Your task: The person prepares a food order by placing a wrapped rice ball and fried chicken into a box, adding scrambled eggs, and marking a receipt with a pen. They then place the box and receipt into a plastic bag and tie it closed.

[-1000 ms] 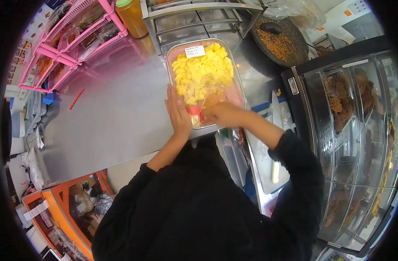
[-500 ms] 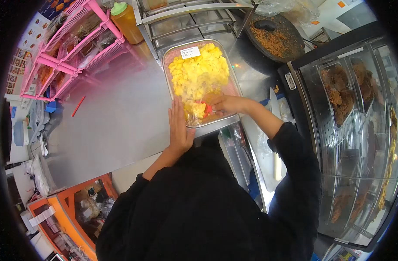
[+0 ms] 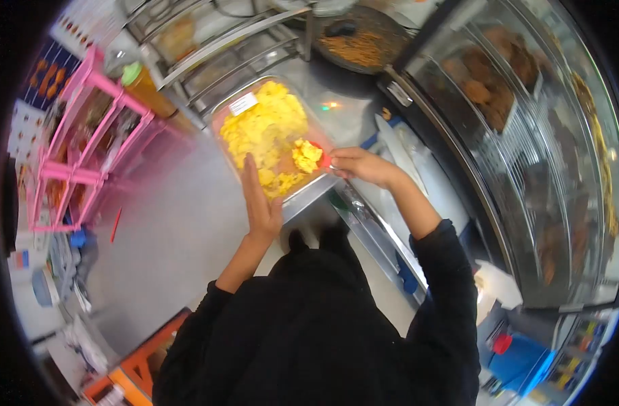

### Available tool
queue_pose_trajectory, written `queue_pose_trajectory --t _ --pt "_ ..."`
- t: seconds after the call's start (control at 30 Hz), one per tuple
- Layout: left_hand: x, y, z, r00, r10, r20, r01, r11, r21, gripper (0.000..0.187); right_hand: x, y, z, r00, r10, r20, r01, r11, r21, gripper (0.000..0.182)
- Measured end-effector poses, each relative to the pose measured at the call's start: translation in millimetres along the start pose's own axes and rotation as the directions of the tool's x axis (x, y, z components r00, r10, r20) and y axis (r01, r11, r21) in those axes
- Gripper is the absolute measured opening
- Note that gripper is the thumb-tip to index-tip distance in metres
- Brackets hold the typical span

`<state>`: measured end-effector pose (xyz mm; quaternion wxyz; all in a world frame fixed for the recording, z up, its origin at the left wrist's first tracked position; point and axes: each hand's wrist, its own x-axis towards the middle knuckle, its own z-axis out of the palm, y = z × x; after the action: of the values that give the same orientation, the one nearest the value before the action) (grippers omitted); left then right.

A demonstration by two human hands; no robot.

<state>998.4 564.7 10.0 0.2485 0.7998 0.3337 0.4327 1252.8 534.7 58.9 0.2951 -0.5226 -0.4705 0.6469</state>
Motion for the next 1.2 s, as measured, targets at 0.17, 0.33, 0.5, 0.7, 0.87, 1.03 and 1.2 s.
queue_pose_trajectory --t 0.17,0.33,0.5,0.7,0.87,1.03,1.2 --pt "7.4 47.6 21.0 0.999 0.032 -0.013 -0.034 0.973 -0.228 0.055 -94.5 12.6 18.6 0.946 -0.155 -0.284 0.191 0.976 0.101 0.024" --pt "-17.3 137.2 95.4 0.881 -0.139 0.452 0.423 0.657 -0.624 0.023 -256.0 63.8 50.2 0.764 -0.027 -0.645 0.22 0.95 0.22 0.023" --pt "-100.8 220.3 218.8 0.502 0.193 0.843 0.604 0.62 -0.501 0.026 -416.2 115.2 90.0 0.362 0.173 -0.916 -0.074 0.985 0.157 0.023" --pt "-186.1 284.4 313.0 0.405 0.156 0.901 0.397 0.857 -0.327 0.05 -459.4 220.8 101.1 0.033 -0.168 -0.985 -0.444 0.881 -0.165 0.015" --pt "-175.7 289.9 307.9 0.252 0.0 0.968 0.775 0.598 -0.202 0.045 -445.5 236.4 91.6 0.189 -0.308 -0.933 -0.781 0.529 -0.332 0.032" --pt "-171.6 299.1 301.7 0.226 -0.007 0.974 0.765 0.62 -0.173 0.047 -442.5 247.1 88.8 0.146 -0.409 -0.901 -0.75 0.548 -0.37 0.029" --pt "-185.8 285.4 311.9 0.269 0.153 0.951 0.835 0.456 -0.309 0.045 -451.8 268.0 90.7 -0.064 -0.142 -0.988 -0.169 0.977 -0.13 0.021"
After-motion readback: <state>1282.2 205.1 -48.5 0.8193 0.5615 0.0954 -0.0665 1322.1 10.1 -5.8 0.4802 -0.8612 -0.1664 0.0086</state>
